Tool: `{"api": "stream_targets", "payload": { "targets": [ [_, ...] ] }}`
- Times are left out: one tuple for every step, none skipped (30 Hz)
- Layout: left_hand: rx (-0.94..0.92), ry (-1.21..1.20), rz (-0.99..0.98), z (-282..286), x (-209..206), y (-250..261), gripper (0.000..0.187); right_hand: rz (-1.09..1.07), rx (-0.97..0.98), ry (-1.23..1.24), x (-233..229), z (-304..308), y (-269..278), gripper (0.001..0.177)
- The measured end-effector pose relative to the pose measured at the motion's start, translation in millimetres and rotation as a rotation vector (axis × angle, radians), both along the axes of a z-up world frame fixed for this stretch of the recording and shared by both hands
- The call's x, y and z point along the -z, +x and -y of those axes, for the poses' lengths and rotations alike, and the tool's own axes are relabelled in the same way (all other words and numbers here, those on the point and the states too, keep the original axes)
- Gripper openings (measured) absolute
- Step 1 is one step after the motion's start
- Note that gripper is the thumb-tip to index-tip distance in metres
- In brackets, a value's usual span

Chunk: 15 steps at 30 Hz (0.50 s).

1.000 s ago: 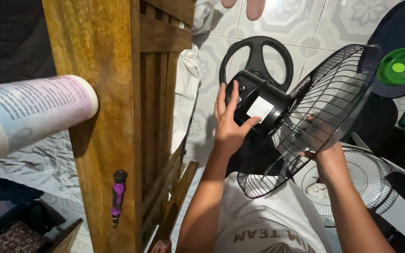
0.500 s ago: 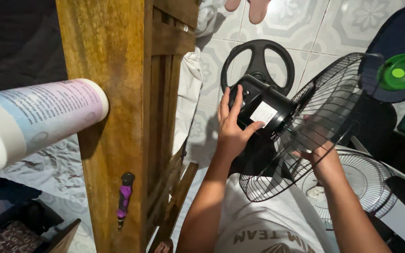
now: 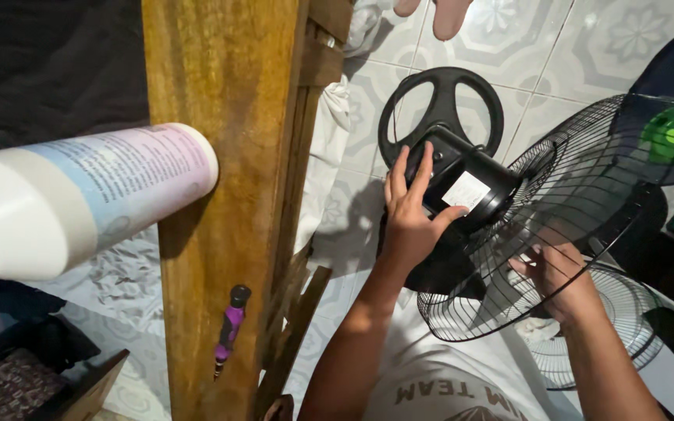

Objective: The person disassembles and reassembles a black electric fan by hand. They remove the front grille, detach the fan blades, then reattach the blades and secure the front grille back onto the fan housing.

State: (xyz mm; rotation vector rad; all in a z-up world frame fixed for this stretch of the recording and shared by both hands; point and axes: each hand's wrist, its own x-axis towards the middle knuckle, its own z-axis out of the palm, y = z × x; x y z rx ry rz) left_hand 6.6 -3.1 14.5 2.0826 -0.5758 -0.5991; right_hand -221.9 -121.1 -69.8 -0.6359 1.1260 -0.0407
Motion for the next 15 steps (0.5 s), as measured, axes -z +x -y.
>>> {"api": "stream_targets", "payload": {
  "targets": [
    [0.008, -0.006, 0.002, -0.3, -0.7, 0.6, 0.084, -0.009, -0.014, 0.037, -3.7, -0.7, 4.0, 0.019],
    [0.008, -0.012, 0.011, -0.1, -0.9, 3.3, 0.083, -0.021, -0.092, -0.049, -5.4, -3.1, 10.7, 0.020],
    [0.008, -0.018, 0.020, 0.0, -1.0, 5.6, 0.083, -0.034, -0.170, -0.136, -7.2, -5.6, 16.3, 0.023],
    [0.011, -0.019, 0.022, -1.3, -1.6, 5.8, 0.082, -0.052, -0.245, -0.218, -10.9, -8.9, 17.5, 0.028],
    [0.010, -0.004, 0.002, -2.1, -1.2, 6.4, 0.082, -0.030, -0.183, -0.196, -11.8, -10.4, 19.8, 0.025],
    [0.010, 0.012, -0.018, -3.1, -0.7, 7.4, 0.083, -0.009, -0.121, -0.174, -10.7, -12.0, 22.9, 0.022],
    [0.010, 0.028, -0.038, -4.2, -0.5, 7.4, 0.083, 0.013, -0.059, -0.153, -10.9, -12.3, 23.5, 0.020],
    [0.012, 0.029, -0.059, -4.1, 0.6, 9.1, 0.083, -0.021, -0.138, -0.196, -9.6, -10.9, 25.0, 0.020],
    [0.014, 0.030, -0.079, -4.2, 1.8, 9.8, 0.083, -0.056, -0.216, -0.240, -7.8, -9.1, 25.8, 0.021],
    [0.016, 0.036, -0.106, -5.4, 2.8, 7.0, 0.083, -0.098, -0.296, -0.278, -6.9, -7.7, 23.6, 0.022],
    [0.010, 0.032, -0.083, -5.5, 4.9, 3.9, 0.083, -0.097, -0.255, -0.244, -4.6, -5.0, 22.1, 0.021],
    [0.014, 0.028, -0.054, -5.9, 8.1, 3.2, 0.084, -0.090, -0.203, -0.210, -1.1, -6.2, 22.2, 0.022],
    [0.018, 0.023, -0.025, -7.0, 10.2, 1.1, 0.084, -0.084, -0.151, -0.176, 0.2, -8.8, 21.3, 0.022],
    [0.019, 0.029, -0.026, -7.1, 11.9, 0.7, 0.085, -0.074, -0.162, -0.195, 1.6, -10.5, 24.5, 0.025],
    [0.019, 0.034, -0.027, -8.4, 12.3, -0.5, 0.086, -0.065, -0.172, -0.215, 0.1, -13.2, 27.0, 0.028]
  ]
}}
